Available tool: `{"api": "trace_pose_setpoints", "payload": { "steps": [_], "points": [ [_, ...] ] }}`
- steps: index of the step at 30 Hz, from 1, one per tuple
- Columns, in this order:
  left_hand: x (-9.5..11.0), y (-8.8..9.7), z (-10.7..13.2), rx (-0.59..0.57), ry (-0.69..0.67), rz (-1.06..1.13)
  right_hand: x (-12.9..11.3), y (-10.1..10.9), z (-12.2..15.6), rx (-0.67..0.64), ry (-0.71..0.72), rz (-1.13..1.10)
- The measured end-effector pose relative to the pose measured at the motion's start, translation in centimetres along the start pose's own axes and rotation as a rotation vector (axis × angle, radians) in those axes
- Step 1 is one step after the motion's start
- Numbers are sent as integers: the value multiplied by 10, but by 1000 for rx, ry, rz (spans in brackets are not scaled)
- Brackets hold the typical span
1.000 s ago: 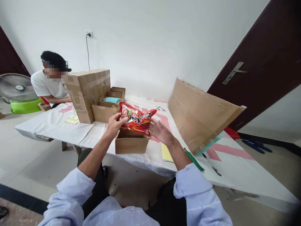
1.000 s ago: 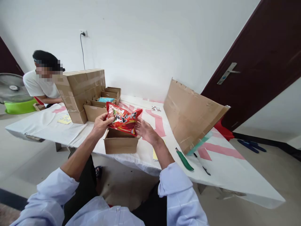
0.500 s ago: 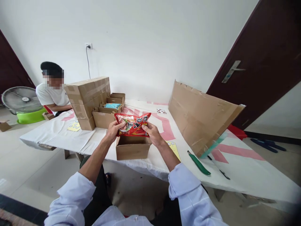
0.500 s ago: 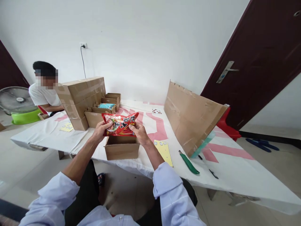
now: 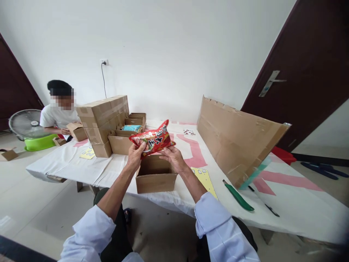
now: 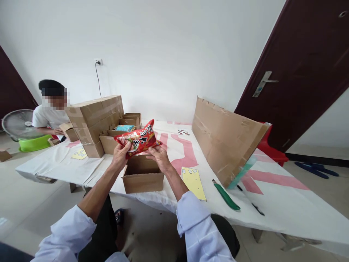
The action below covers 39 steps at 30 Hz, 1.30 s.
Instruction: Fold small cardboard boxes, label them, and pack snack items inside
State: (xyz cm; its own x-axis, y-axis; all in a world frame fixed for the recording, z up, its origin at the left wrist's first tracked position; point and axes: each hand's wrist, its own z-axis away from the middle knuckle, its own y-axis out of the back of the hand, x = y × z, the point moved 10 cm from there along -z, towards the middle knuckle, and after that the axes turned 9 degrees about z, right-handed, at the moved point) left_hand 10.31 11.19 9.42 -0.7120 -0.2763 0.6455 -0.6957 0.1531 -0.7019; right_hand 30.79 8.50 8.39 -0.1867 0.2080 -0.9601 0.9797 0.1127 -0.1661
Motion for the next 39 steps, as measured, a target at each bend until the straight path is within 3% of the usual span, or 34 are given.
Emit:
{"api": "trace_pose_setpoints", "payload": {
  "steps": [3,6,12,16,19,28,33,36,39],
  "points": [
    [-14,-12,11,-61,63,12,-1,2,-3,96,25,-18],
    [-18,-11,15,-89,107,8,-2,6,-3,108,31,-13],
    [-5,-16,-6,-177,128,-66,-24,12,-1,70,64,-60],
    [11,-36,-12,-361,154,-212,-41,15,-4,80,102,-86],
    [7,-41,-8,-504,224,-344,-33,19,-9,68,67,-111],
    [-15,-1,-52,-323,189,-332,1,35,-32,82,-35,18],
    [-21,2,-47,-283,165,-303,1,40,-30,88,4,152],
    [-12,1,-33,-275,140,-290,-8,42,-14,119,86,297],
    [19,3,-18,-272,19,-248,-25,36,18,135,240,602]
  ]
}}
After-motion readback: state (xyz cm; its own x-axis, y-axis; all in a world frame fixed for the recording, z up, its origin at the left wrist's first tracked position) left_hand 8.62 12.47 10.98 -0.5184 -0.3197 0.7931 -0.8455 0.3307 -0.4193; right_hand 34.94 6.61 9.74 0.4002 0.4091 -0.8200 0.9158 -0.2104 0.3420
